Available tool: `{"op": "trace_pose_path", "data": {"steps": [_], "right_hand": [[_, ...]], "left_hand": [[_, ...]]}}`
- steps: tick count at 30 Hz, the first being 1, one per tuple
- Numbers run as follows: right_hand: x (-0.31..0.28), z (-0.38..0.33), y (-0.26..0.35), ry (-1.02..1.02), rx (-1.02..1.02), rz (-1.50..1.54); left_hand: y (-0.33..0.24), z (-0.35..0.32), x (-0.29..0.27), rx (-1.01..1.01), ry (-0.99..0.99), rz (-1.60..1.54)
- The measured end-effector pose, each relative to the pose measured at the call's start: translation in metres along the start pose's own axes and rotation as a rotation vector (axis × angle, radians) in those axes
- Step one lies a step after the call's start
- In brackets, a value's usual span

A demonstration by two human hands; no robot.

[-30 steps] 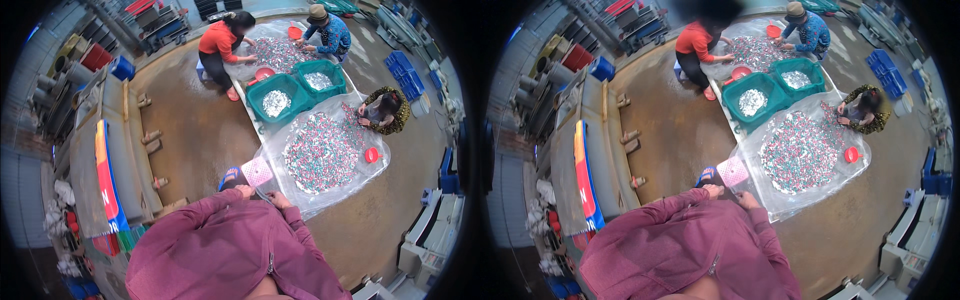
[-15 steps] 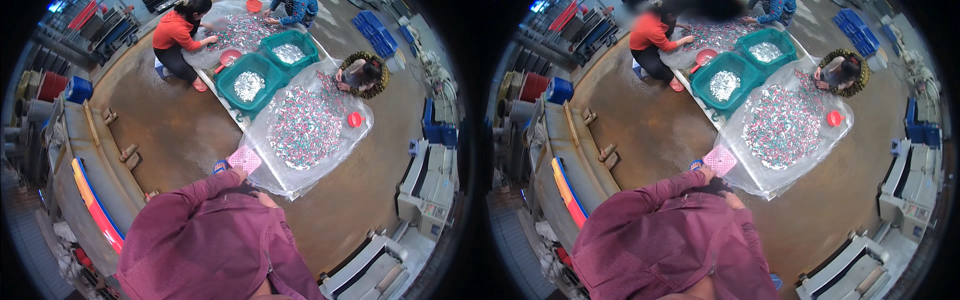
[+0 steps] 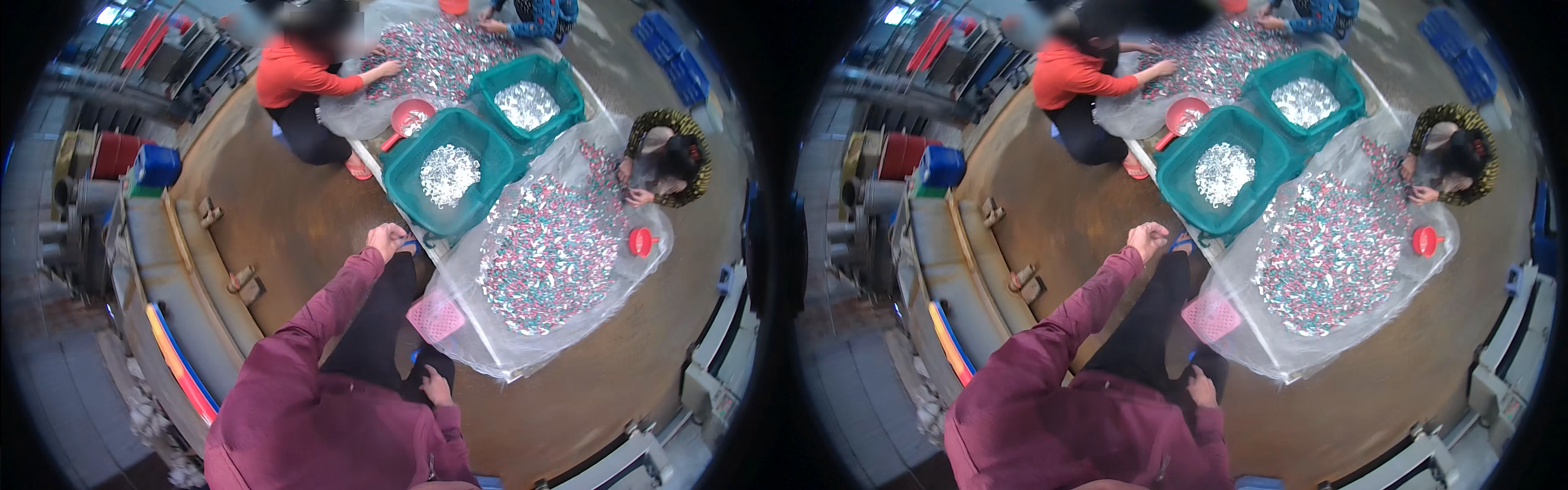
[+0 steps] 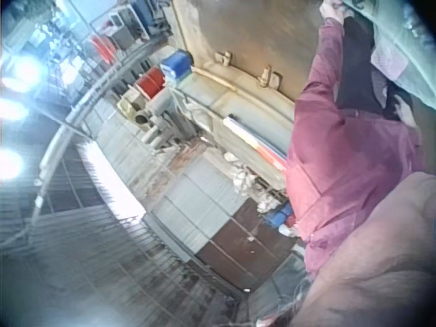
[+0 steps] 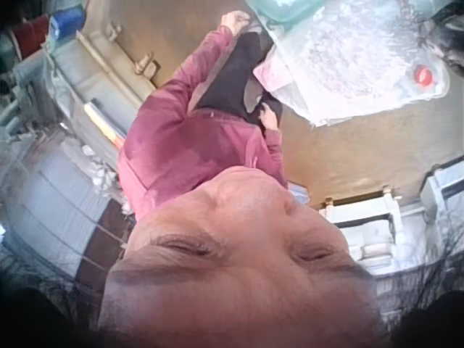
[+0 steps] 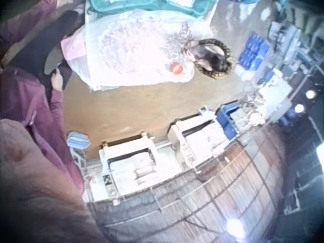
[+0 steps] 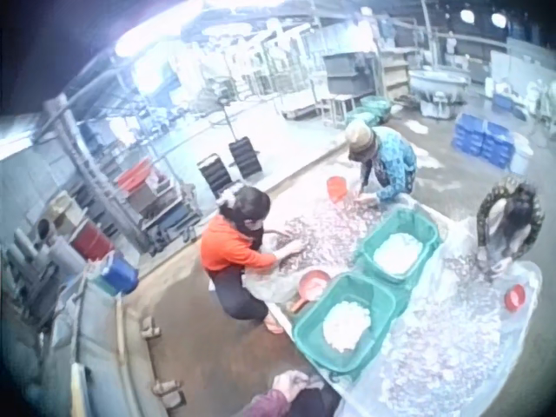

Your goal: The person sits on the floor and sorts small red, green, and white plastic pieces by hand from a large pile on a plastic sheet into a green basket. Other workers are also sorting nearby.

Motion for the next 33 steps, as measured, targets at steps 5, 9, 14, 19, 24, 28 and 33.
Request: {"op": "trace_pose_path", "data": {"steps": [5, 9, 14, 19, 24, 28, 33], "right_hand": [[0.040, 0.059, -0.022, -0.078, 0.355, -0.055], [0.095, 0.071, -0.008, 0.045, 0.580, 0.187], [0.123, 0.074, -0.004, -0.089, 0.560, 0.404], [0.122, 0.074, -0.003, -0.037, 0.619, 0.465], [0.112, 0.070, 0.018, -0.100, 0.656, 0.492], [0.123, 0.075, 0.011, -0.107, 0.740, 0.384], [0.127, 0.077, 0.005, 0.021, 0.898, 0.295]], "left_hand": [[0.019, 0.210, 0.097, 0.268, 0.163, 0.371], [0.020, 0.348, 0.170, 0.367, 0.162, 0.382], [0.014, 0.464, 0.253, 0.459, 0.143, 0.347], [0.026, 0.524, 0.309, 0.520, 0.122, 0.433], [0.025, 0.531, 0.330, 0.601, 0.224, 0.727], [0.025, 0.524, 0.327, 0.654, 0.224, 0.820], [0.018, 0.533, 0.301, 0.446, 0.178, 0.523]]}}
Point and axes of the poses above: each hand's wrist, its own z-axis towards the middle knuckle, its own x-axis out of the palm, y = z × x, the point moved 6 cm from there along z, towards the middle knuckle, and after that the axes turned 12 degrees about -x, right-handed, at the moved point
